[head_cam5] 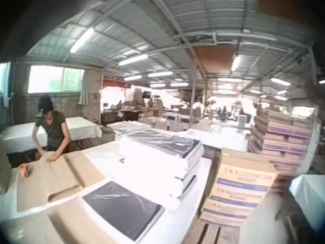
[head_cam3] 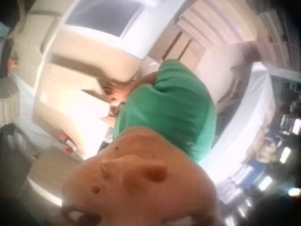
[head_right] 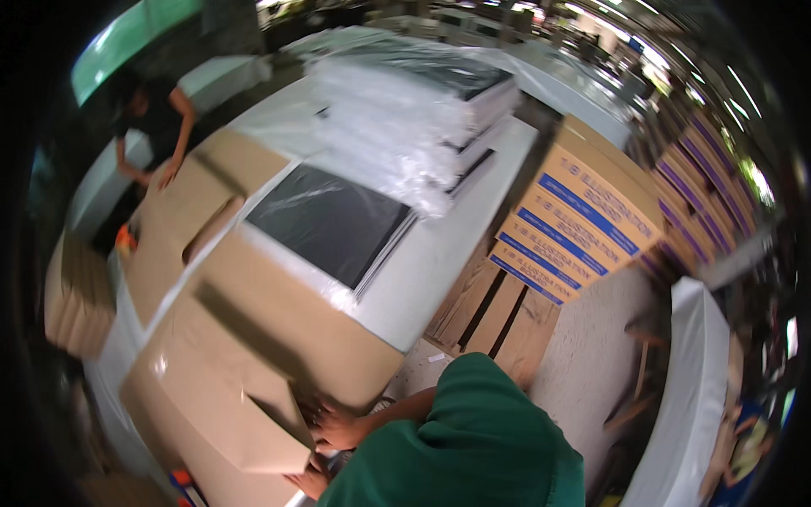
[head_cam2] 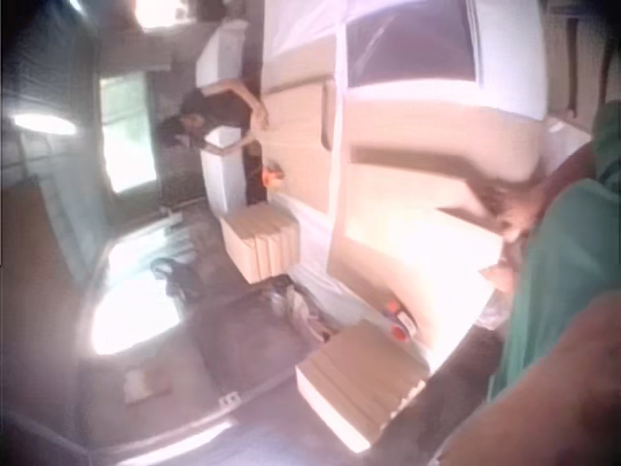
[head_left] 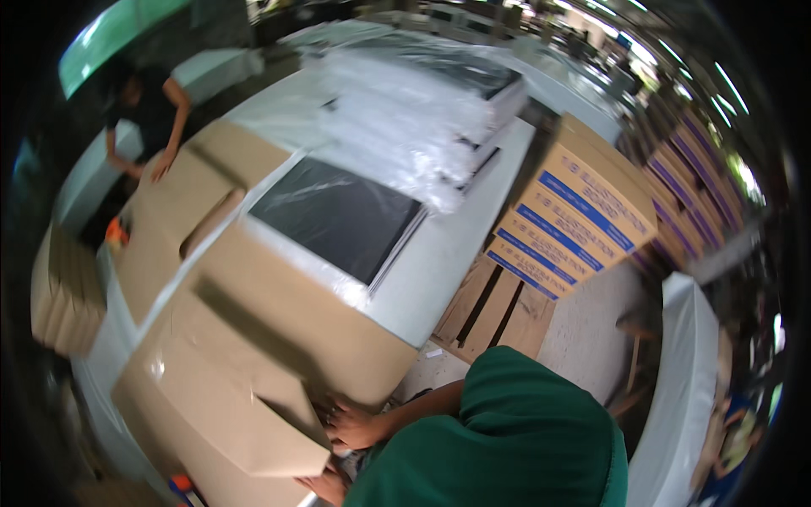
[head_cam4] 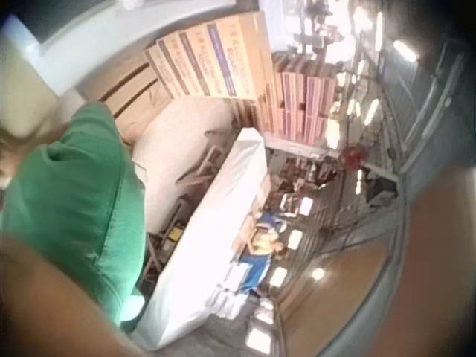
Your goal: The person wraps individual boards in paper, securing the folds with a tape dispenser, and places the finished packages into a stack.
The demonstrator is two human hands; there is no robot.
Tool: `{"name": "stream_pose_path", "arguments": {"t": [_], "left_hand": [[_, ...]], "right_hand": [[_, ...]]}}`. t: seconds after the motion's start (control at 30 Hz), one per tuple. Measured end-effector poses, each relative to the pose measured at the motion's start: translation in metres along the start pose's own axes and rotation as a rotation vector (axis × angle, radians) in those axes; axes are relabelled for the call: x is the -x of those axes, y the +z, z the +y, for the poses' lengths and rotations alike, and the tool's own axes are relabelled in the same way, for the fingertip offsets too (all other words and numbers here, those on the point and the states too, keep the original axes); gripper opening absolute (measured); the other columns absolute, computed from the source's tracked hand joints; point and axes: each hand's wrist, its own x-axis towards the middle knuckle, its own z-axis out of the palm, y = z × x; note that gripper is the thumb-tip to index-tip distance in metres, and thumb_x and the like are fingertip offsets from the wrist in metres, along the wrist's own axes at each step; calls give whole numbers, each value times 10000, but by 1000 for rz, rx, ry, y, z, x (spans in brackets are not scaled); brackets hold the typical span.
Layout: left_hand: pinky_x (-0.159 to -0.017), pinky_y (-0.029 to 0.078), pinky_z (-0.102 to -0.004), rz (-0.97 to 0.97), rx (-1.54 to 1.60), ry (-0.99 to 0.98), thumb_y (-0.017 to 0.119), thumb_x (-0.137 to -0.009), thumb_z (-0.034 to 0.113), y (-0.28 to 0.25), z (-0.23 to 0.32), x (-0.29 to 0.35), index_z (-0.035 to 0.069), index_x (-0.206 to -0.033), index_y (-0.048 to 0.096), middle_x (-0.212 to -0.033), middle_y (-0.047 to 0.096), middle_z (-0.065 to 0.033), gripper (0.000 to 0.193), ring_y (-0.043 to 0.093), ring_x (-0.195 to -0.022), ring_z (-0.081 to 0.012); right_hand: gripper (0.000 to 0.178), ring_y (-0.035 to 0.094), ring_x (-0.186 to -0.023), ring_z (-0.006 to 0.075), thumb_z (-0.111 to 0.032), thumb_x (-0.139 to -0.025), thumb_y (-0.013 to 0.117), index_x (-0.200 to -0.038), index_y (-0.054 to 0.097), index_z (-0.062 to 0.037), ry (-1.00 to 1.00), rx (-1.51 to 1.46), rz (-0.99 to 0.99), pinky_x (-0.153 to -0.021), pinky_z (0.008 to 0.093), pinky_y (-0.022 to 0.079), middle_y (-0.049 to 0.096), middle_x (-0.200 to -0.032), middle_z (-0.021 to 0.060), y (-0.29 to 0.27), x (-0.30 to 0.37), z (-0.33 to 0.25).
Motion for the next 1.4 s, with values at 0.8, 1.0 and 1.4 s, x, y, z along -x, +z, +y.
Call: {"name": "stream_pose_path", "arguments": {"t": [0.8,1.0,1.4], "left_hand": [[-882,420,-468,-367,858,-331,571,-801,479,-74,-34,-135,-10,-1307,359,-1243,465,-217,735,492,-1085,-352],[-873,428,-476,-604,1319,-541,554,-814,481,-55,30,-132,-4,-1284,388,-1237,475,-206,696,501,-1082,-347],[-856,445,-492,-658,1639,-900,519,-839,484,-51,7,-119,6,-1237,444,-1225,494,-186,626,518,-1076,-336]], "right_hand": [[949,46,-1372,325,-260,-625,689,-1388,186,-2,242,-3,-210,-1078,498,86,108,-1470,168,-32,-63,121],[1066,-12,-1367,351,-358,-608,720,-1370,118,82,341,154,-153,-1084,518,-21,42,-1461,225,1,-32,76],[664,385,-1150,330,-466,-669,677,-1166,501,-63,-116,-258,-464,-926,460,314,497,-1150,164,-24,19,58]]}}
